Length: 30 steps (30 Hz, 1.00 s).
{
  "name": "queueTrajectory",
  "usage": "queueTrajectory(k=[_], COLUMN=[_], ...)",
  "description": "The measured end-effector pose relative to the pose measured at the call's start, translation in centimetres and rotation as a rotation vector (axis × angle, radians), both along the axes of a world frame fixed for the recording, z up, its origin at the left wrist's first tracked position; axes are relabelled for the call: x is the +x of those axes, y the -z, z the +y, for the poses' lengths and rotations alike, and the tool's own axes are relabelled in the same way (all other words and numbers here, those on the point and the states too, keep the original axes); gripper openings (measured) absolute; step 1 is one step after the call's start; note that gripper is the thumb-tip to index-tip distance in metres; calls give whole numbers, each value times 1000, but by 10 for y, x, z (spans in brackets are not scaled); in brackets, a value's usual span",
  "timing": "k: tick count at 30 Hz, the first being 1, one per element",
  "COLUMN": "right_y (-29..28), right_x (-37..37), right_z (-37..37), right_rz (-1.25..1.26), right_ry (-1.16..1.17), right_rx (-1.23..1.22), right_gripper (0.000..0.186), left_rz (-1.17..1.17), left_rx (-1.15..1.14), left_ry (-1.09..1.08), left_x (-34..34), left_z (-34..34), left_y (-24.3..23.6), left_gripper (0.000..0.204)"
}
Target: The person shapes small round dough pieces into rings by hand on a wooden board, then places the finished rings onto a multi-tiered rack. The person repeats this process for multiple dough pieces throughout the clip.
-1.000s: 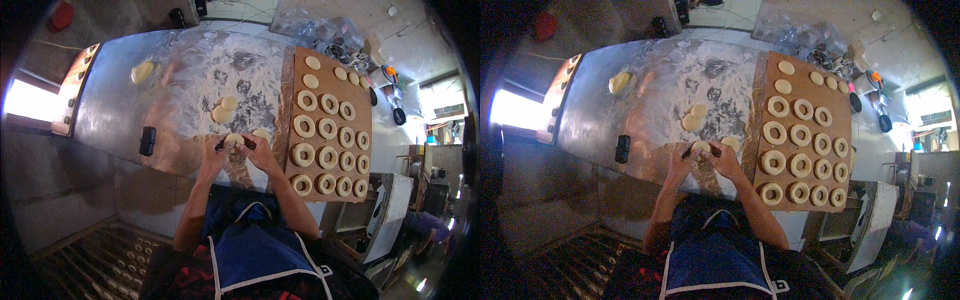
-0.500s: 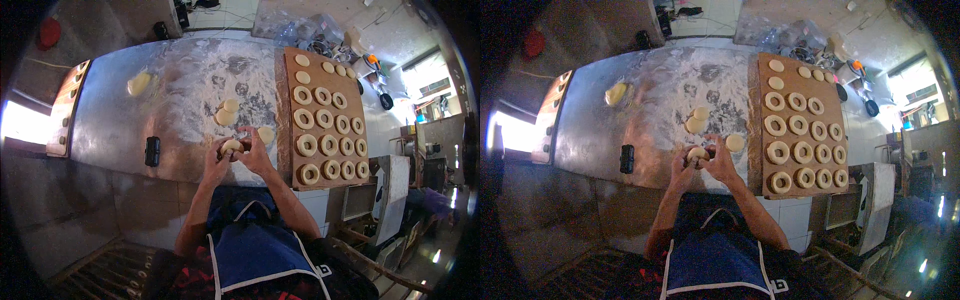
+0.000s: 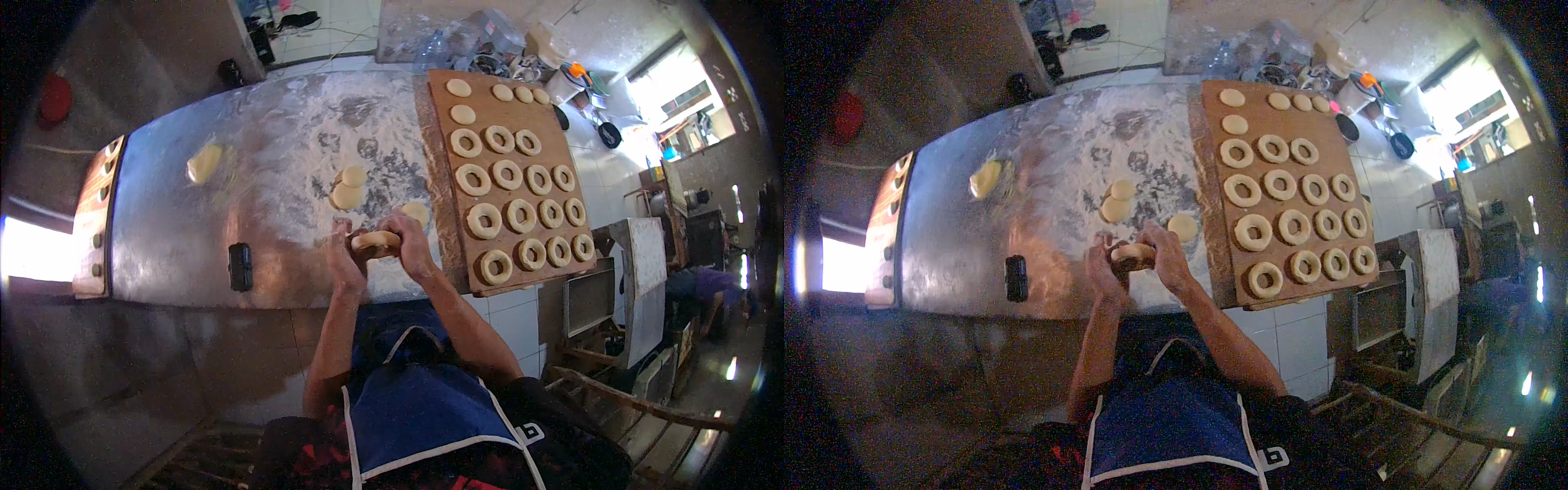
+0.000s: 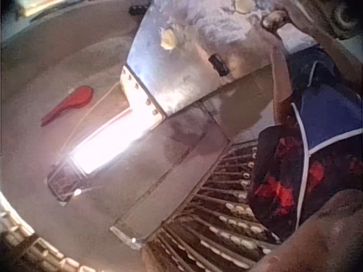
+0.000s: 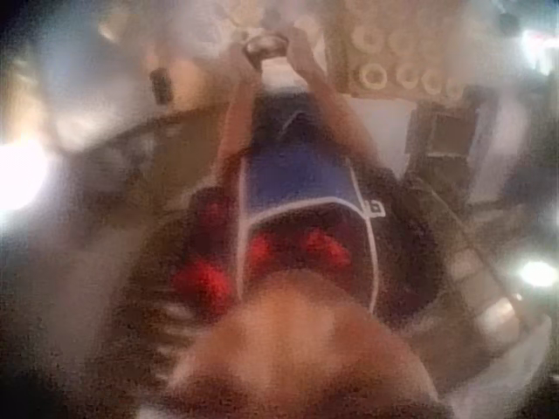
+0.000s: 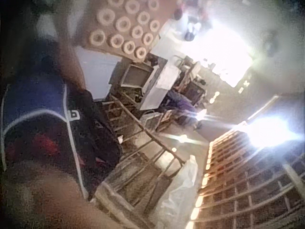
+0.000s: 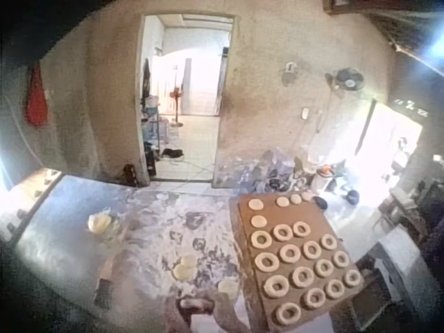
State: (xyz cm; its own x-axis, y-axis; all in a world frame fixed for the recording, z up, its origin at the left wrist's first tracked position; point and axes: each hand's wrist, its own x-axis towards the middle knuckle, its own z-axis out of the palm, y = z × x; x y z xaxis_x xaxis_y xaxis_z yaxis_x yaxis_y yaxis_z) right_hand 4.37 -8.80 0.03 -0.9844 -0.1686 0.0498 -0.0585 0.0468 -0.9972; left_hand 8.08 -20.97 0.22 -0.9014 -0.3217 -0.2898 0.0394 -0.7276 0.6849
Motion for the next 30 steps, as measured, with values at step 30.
queueTrajectory(k=[30], right_y=[-2], right_x=[-16], right_z=[137], right_rz=[162], right_ry=[73], right_rx=[303], right_gripper=[52], left_rz=[69], left_rx=[-232], left_ry=[150], left_x=[-64], left_z=[138], left_y=[41], left_gripper=[57])
